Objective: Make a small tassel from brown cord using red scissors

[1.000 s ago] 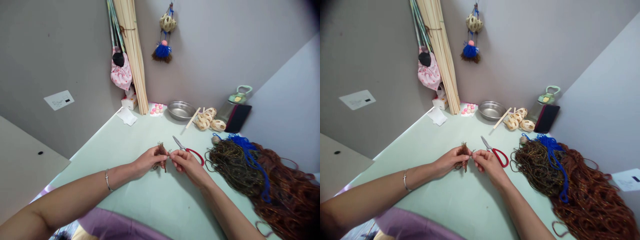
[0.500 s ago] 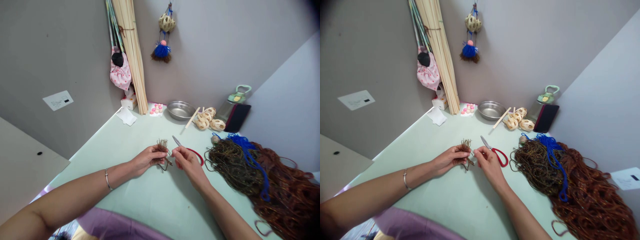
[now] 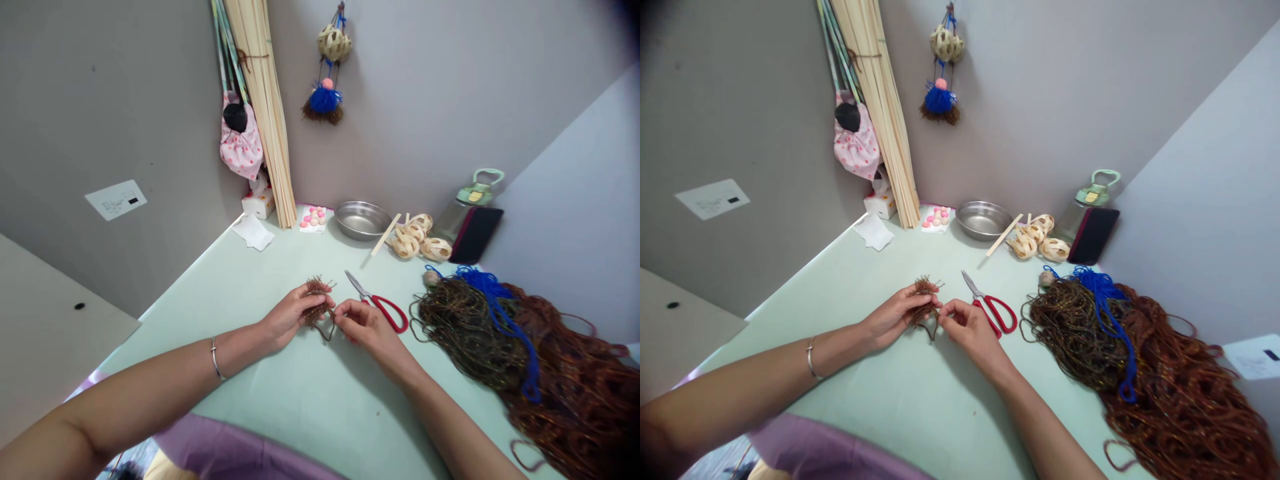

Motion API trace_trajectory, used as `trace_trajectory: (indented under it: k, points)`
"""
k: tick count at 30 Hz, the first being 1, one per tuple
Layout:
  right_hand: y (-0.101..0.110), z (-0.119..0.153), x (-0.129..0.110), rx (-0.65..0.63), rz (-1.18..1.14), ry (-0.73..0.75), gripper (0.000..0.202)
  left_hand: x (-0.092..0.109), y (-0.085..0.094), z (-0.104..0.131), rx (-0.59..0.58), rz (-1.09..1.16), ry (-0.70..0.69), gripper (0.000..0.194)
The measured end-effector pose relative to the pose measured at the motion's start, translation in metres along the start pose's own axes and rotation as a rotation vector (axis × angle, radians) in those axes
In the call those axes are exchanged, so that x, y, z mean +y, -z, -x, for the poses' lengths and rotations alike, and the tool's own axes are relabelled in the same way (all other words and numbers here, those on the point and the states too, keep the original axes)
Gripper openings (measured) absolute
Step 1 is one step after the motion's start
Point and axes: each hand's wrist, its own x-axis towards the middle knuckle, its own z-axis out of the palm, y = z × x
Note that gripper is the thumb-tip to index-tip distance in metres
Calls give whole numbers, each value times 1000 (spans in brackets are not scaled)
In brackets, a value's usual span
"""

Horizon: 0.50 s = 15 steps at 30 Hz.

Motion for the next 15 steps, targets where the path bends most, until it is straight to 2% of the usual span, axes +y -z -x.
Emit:
trace_trajectory:
  k: [8, 15]
  points:
    - [-2, 1, -3, 5, -181, 11, 19, 2, -1, 1, -35, -5, 46, 23]
    - [0, 2, -4, 115, -171, 42, 17, 2, -8, 5, -143, -56, 69, 28]
